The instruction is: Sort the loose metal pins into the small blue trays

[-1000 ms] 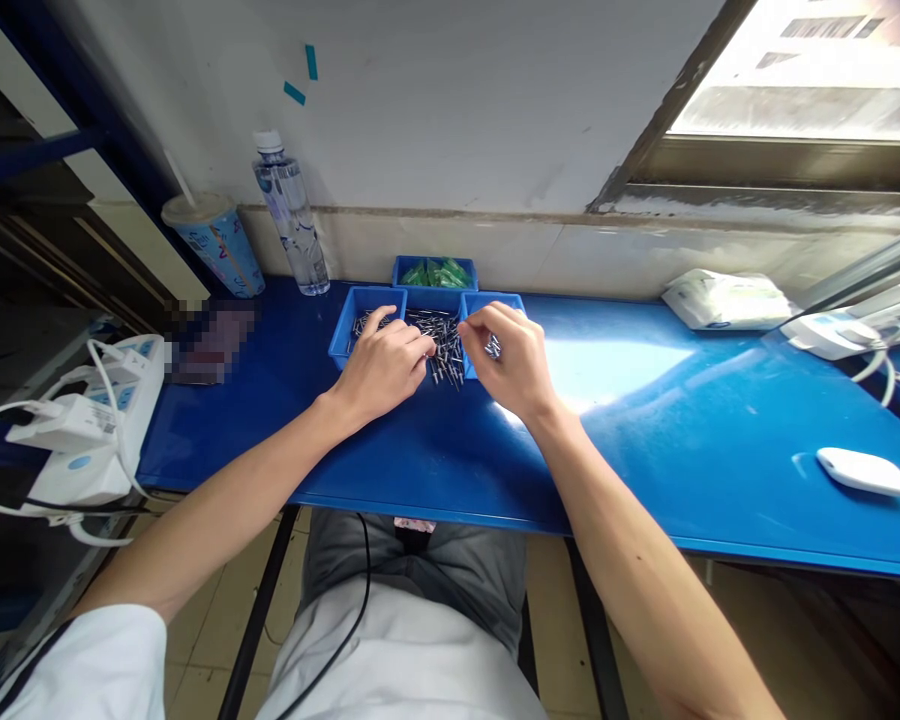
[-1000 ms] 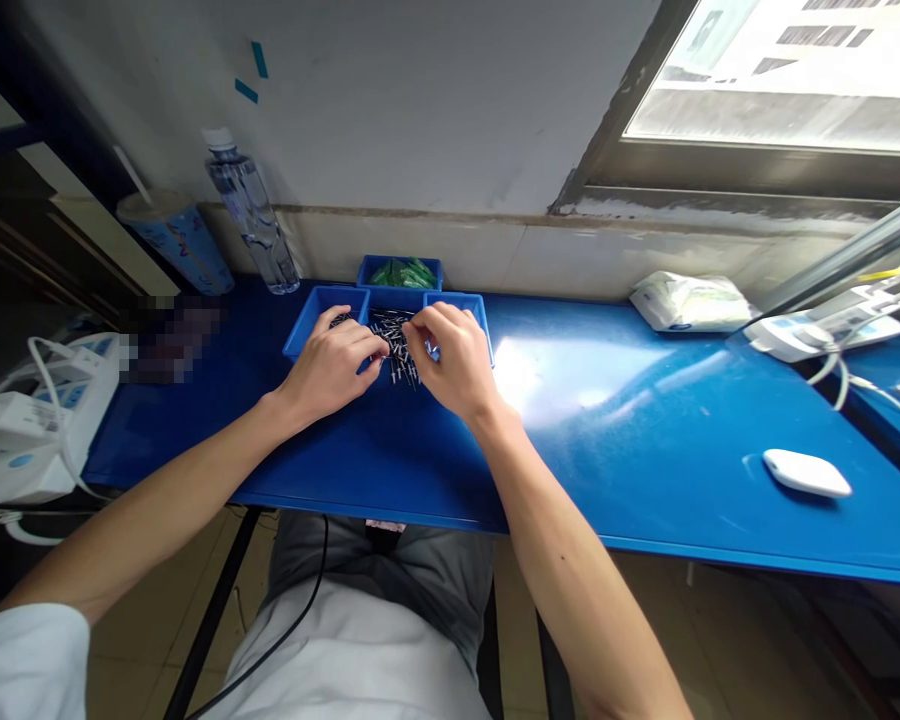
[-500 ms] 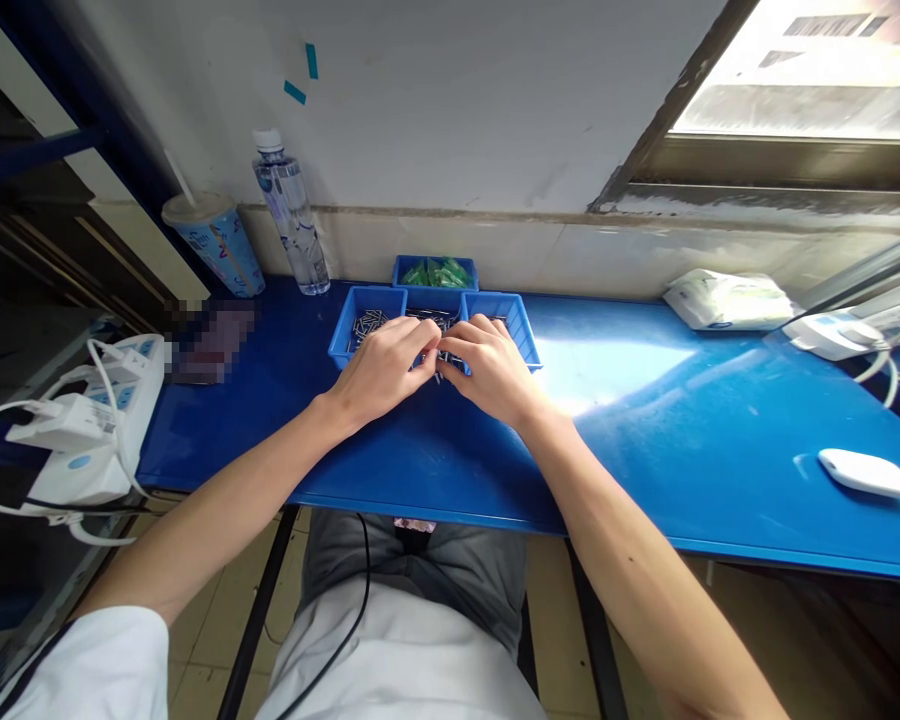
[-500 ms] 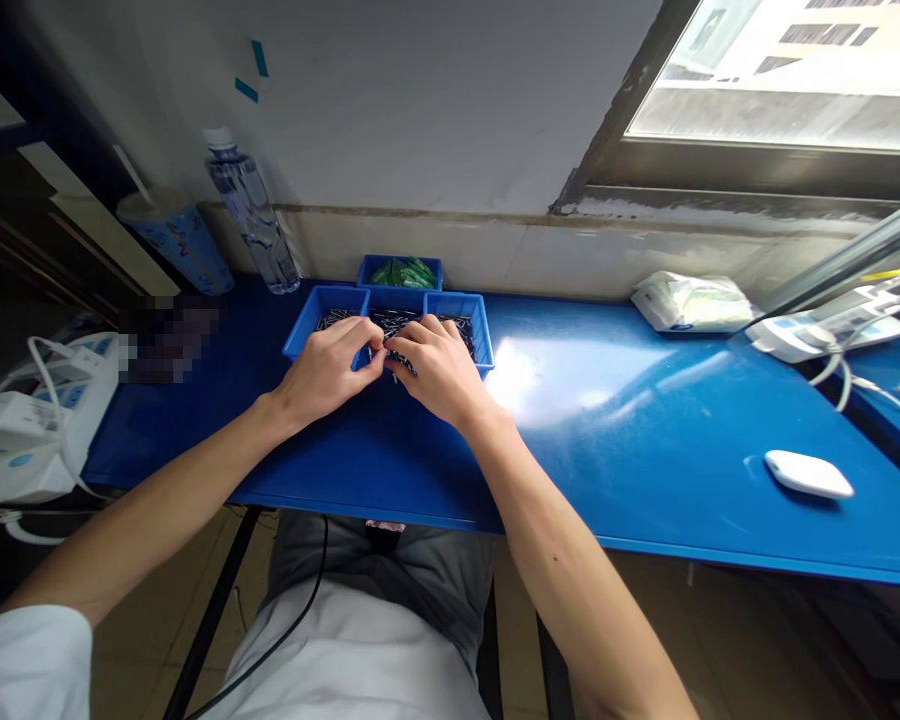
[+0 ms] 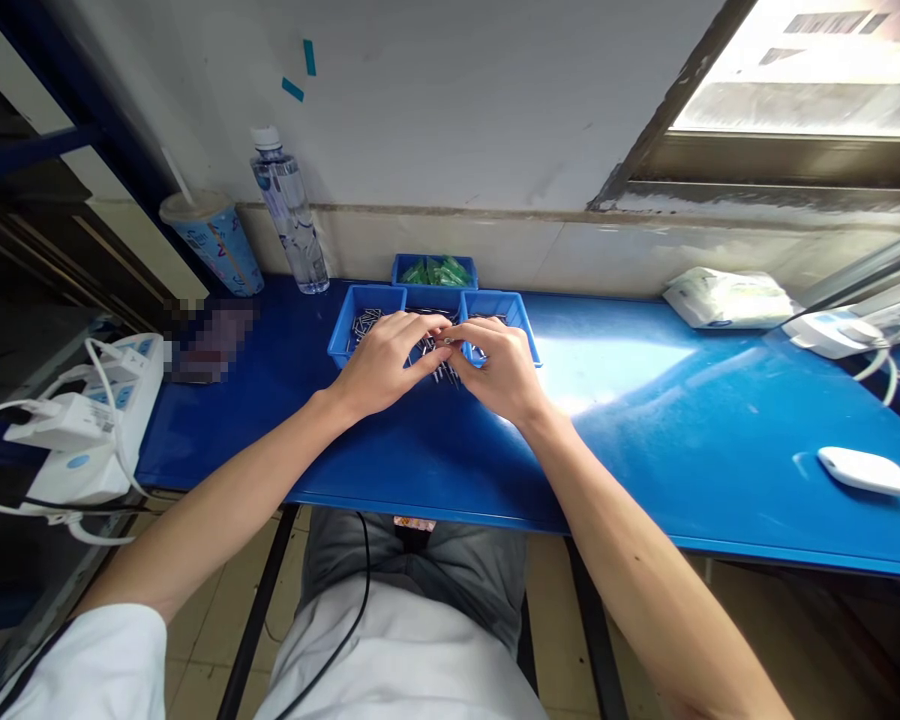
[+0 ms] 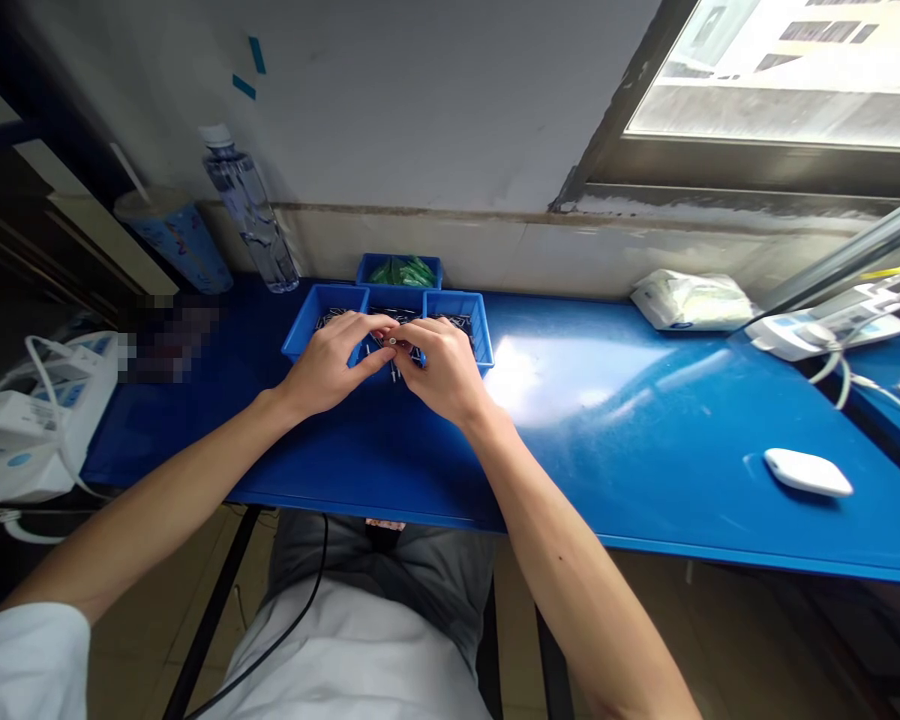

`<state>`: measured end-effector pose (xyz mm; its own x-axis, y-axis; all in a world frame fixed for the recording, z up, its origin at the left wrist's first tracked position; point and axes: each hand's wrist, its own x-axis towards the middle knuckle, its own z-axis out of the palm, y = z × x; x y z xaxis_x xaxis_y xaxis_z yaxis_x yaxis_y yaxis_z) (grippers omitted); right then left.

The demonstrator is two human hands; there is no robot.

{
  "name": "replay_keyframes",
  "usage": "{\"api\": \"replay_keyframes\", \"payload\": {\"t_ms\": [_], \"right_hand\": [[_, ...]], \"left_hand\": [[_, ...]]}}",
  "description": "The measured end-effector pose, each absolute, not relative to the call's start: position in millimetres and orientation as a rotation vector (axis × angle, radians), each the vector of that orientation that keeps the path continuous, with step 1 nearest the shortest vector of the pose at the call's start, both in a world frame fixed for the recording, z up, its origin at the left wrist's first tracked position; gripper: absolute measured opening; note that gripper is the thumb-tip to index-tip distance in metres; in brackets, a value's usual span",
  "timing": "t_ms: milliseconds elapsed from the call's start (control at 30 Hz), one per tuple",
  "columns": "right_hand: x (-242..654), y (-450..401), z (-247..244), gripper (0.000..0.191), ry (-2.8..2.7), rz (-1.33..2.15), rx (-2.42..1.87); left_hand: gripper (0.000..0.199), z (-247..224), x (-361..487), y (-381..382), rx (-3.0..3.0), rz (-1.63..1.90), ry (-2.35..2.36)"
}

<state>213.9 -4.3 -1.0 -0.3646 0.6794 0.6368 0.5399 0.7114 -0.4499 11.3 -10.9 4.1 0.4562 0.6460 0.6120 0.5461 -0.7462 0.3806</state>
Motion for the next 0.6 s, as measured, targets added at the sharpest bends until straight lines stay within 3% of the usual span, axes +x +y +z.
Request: {"api": "replay_keyframes", "payload": {"t_ms": [200,367,600], "right_hand": [[212.7,-8.1,5.4,0.016,-1.892,0.462,-0.871],[212.8,-7.9,7.9,0.011,-1.756,0.656,-0.841],[213.1,-7.0,9.7,0.011,-1.765,0.65,-0.817]], "left_hand": [[0.044,1.4,9.0,-6.8,2.566,1.193,1.088],[0.038,0.0,6.5,-3.0,2.607,1.264,1.118],[0.039,4.0,7.4,-6.5,2.549,1.263,1.232]]}}
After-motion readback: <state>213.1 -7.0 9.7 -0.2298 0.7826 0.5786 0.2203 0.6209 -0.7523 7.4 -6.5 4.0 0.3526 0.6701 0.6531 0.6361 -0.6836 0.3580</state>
